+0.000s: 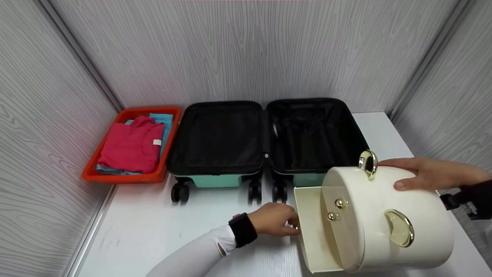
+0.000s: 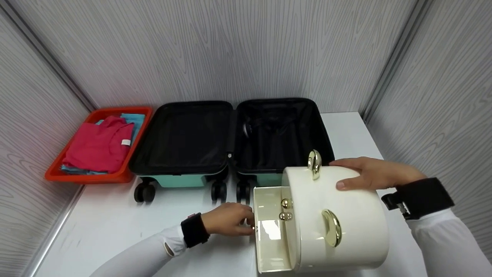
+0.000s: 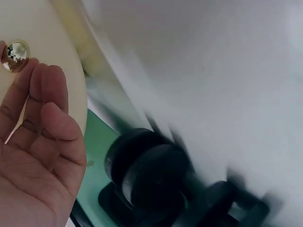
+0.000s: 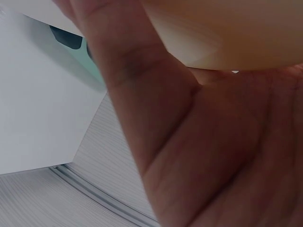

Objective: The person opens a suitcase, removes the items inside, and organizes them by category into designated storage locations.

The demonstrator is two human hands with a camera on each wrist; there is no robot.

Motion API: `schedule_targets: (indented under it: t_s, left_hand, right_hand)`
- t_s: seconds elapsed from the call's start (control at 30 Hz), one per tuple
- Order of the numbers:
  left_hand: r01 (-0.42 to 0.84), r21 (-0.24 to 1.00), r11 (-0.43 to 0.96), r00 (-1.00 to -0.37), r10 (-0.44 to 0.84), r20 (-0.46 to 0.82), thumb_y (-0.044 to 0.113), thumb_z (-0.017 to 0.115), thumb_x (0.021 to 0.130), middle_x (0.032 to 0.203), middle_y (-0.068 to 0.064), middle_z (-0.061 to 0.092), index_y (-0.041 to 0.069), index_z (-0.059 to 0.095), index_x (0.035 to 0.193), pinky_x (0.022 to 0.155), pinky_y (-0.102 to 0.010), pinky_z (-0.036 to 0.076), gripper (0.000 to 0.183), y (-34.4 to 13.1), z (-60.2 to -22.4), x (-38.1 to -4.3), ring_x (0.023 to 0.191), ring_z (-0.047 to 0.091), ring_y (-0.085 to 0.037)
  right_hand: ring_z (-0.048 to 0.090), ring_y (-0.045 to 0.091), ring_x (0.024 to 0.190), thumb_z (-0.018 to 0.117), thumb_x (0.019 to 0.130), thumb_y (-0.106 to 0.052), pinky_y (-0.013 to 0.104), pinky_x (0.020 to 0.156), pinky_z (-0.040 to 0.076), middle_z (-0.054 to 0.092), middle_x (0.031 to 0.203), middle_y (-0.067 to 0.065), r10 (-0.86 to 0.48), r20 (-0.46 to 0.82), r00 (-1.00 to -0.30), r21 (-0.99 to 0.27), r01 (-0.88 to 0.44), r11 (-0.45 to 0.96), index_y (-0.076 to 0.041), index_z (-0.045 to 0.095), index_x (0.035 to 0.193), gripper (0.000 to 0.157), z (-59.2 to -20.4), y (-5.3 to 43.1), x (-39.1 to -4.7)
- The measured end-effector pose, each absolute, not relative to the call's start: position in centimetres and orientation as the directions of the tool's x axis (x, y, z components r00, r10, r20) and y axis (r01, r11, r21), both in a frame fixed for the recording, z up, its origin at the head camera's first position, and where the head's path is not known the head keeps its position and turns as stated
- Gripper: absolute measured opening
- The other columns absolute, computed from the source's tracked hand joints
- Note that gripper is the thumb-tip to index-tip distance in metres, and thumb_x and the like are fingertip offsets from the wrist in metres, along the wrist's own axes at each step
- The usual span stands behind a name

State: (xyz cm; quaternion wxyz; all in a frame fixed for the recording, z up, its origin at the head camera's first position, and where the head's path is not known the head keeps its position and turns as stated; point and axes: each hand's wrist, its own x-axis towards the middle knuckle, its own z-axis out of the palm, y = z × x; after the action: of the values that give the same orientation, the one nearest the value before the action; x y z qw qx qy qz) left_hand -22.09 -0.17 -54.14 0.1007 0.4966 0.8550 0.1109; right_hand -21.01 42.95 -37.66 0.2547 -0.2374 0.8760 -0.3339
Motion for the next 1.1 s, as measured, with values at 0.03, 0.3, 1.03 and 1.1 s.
schedule_targets:
  t_s: [0.03,0.3,1.03,1.1]
  left_hand:
    - [0.827,0.297,0.477,-0.482,0.874,-0.061,0.041,0.076,0.099,0.095,0.013,0.073,0.025,0.083,0.100,0.067,-0.016,0.046,0.018,-0.3,-54.1,-22.1,0.085,0.063,0.001]
    - [0.859,0.299,0.415,-0.427,0.904,-0.028,0.036,0.071,0.101,0.101,0.007,0.078,0.019,0.083,0.103,0.071,-0.021,0.054,0.021,-0.5,-51.2,-23.6,0.090,0.070,-0.006]
    - [0.695,0.269,0.667,-0.714,0.684,0.148,0.029,0.063,0.109,0.104,-0.005,0.076,0.010,0.073,0.105,0.080,-0.039,0.059,0.022,7.8,-41.5,-34.5,0.089,0.070,-0.020]
    - [0.669,0.232,0.706,-0.741,0.655,0.145,0.028,0.063,0.109,0.107,-0.006,0.076,0.010,0.072,0.107,0.081,-0.039,0.060,0.020,8.5,-41.8,-35.6,0.093,0.072,-0.021]
  right_hand:
    - [0.075,0.004,0.096,0.066,0.107,-0.007,0.025,0.079,0.062,0.076,0.115,-0.015,-0.582,-0.287,-0.761,-0.700,-0.248,0.670,-0.054,0.046,0.156,0.071,-37.6,43.1,-20.9]
    - [0.072,0.002,0.098,0.067,0.107,-0.008,0.024,0.081,0.061,0.074,0.117,-0.015,-0.571,-0.283,-0.771,-0.681,-0.257,0.685,-0.049,0.047,0.158,0.069,-37.9,43.1,-20.4]
    - [0.073,0.002,0.098,0.068,0.106,-0.009,0.024,0.082,0.061,0.075,0.116,-0.011,-0.574,-0.272,-0.773,-0.691,-0.258,0.676,-0.033,0.048,0.163,0.065,-38.1,42.2,-19.2]
    - [0.072,0.002,0.098,0.068,0.106,-0.009,0.023,0.083,0.060,0.074,0.117,-0.011,-0.573,-0.271,-0.774,-0.688,-0.261,0.677,-0.035,0.048,0.163,0.065,-38.0,42.1,-19.0]
